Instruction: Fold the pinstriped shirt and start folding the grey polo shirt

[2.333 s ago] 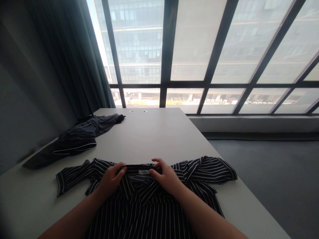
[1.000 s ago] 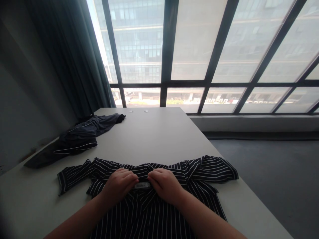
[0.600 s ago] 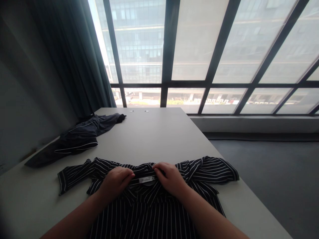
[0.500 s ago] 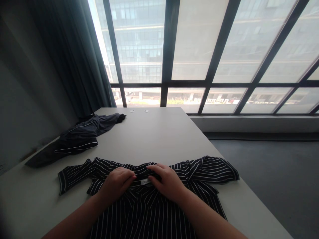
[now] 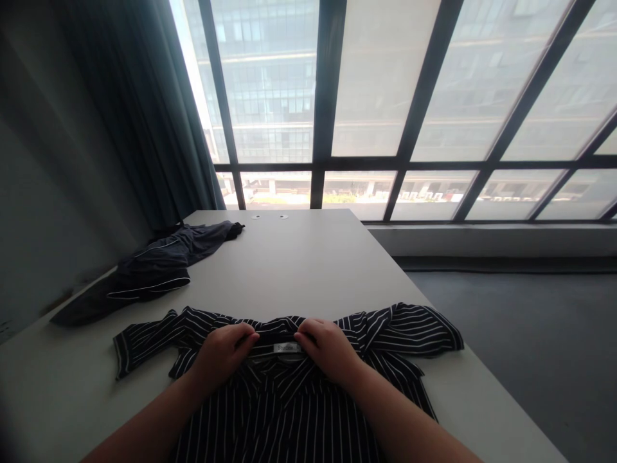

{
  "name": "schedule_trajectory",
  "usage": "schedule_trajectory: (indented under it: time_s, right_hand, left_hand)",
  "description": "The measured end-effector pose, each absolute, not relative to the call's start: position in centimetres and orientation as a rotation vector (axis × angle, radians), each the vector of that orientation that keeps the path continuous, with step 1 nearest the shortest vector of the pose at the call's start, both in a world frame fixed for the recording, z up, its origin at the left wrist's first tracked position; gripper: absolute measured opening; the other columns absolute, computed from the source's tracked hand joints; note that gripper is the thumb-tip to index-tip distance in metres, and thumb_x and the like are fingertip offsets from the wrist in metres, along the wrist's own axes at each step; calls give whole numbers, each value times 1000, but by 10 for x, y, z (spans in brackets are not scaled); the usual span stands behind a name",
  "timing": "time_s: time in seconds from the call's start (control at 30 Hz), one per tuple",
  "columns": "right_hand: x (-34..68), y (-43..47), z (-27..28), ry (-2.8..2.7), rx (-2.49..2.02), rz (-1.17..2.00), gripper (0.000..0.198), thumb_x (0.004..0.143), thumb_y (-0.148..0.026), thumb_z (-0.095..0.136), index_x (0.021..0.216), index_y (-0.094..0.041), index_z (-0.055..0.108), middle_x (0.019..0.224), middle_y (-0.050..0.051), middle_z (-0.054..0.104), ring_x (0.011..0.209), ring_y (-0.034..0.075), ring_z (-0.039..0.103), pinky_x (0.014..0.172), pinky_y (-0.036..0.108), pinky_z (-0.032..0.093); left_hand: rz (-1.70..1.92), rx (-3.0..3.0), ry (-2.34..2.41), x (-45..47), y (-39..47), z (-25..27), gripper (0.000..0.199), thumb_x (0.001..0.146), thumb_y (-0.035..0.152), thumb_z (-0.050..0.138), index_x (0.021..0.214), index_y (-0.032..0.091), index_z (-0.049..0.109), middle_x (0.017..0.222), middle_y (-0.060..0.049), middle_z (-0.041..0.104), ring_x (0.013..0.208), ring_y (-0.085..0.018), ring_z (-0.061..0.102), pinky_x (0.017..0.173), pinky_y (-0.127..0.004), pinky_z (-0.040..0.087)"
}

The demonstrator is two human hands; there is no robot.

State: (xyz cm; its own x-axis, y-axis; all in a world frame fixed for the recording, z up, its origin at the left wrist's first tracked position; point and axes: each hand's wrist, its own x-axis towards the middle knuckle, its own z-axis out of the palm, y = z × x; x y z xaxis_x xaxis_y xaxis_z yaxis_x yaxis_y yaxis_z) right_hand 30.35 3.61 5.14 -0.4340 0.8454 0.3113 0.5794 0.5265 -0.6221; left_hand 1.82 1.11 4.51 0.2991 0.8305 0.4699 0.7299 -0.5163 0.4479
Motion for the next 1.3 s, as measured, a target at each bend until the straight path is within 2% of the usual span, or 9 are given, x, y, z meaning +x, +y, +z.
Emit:
schedule_trajectory:
  time_s: [0.2, 0.27, 0.37, 0.53, 0.63, 0.83, 0.97, 1.1, 1.3]
  right_hand:
    - [314, 49, 52, -1867, -1265, 691, 32, 99, -48, 56, 87, -22, 70, 83, 3, 73, 81, 21, 66, 79, 35, 50]
    - [318, 53, 51, -1773, -1295, 751, 36, 97, -54, 57, 87, -21, 70, 81, 3, 71, 80, 21, 65, 78, 34, 50]
    - [322, 59, 49, -1704, -1310, 851, 39, 92, -58, 60, 91, -20, 70, 80, 2, 70, 78, 20, 63, 76, 34, 50]
    - [339, 65, 51, -1782, -1090, 1234, 58, 91, -57, 65, 135, -20, 60, 95, 3, 72, 83, 18, 65, 79, 33, 53]
    - [348, 66, 54, -1982, -1029, 1289, 71, 84, -43, 75, 149, -24, 53, 110, 4, 73, 97, 20, 69, 91, 37, 56]
    - [343, 66, 53, -2357, -1185, 857, 16, 86, -29, 75, 100, -21, 77, 104, 5, 74, 99, 24, 67, 94, 39, 54]
    - [336, 63, 54, -2424, -1137, 828, 17, 88, -30, 74, 103, -22, 78, 107, 6, 73, 101, 24, 67, 96, 39, 54]
    - [332, 59, 55, -2361, -1069, 861, 16, 90, -29, 71, 103, -23, 79, 106, 6, 75, 103, 25, 68, 99, 39, 55]
    - [331, 60, 53, -2127, -1125, 965, 26, 100, -34, 55, 117, -22, 72, 111, 7, 77, 104, 25, 71, 100, 43, 55]
  left_hand:
    - [907, 2115, 1233, 9, 22, 42, 40, 87, 49, 73, 118, 24, 67, 94, -2, 78, 80, -19, 71, 75, -30, 55]
    - [830, 2137, 1274, 9, 25, 41, 39, 81, 42, 78, 115, 25, 69, 97, -2, 78, 86, -21, 72, 79, -32, 55]
    - [811, 2126, 1366, 11, 26, 39, 19, 89, 35, 66, 103, 24, 72, 91, -3, 78, 83, -21, 72, 76, -32, 53]
    - [1149, 1920, 1574, 6, 29, 41, 32, 101, 49, 48, 106, 23, 66, 83, -2, 75, 74, -22, 72, 72, -33, 53]
    - [1218, 1835, 1671, 2, 32, 40, 34, 102, 54, 43, 108, 24, 60, 87, -3, 76, 76, -23, 73, 72, -33, 52]
    - [1066, 1874, 1708, 2, 35, 34, 40, 103, 57, 36, 113, 24, 56, 87, -5, 77, 77, -26, 74, 74, -37, 53]
    - [773, 1943, 1761, -7, 36, 37, 58, 94, 62, 57, 134, 20, 58, 116, -16, 78, 109, -35, 75, 91, -44, 55]
    - [527, 2024, 1563, -25, 37, 45, 57, 79, 40, 78, 132, 25, 65, 121, -10, 78, 115, -34, 73, 97, -40, 54]
    - [482, 1989, 1647, -37, 41, 51, 23, 85, 23, 58, 103, 25, 72, 103, -5, 80, 99, -27, 74, 86, -34, 53]
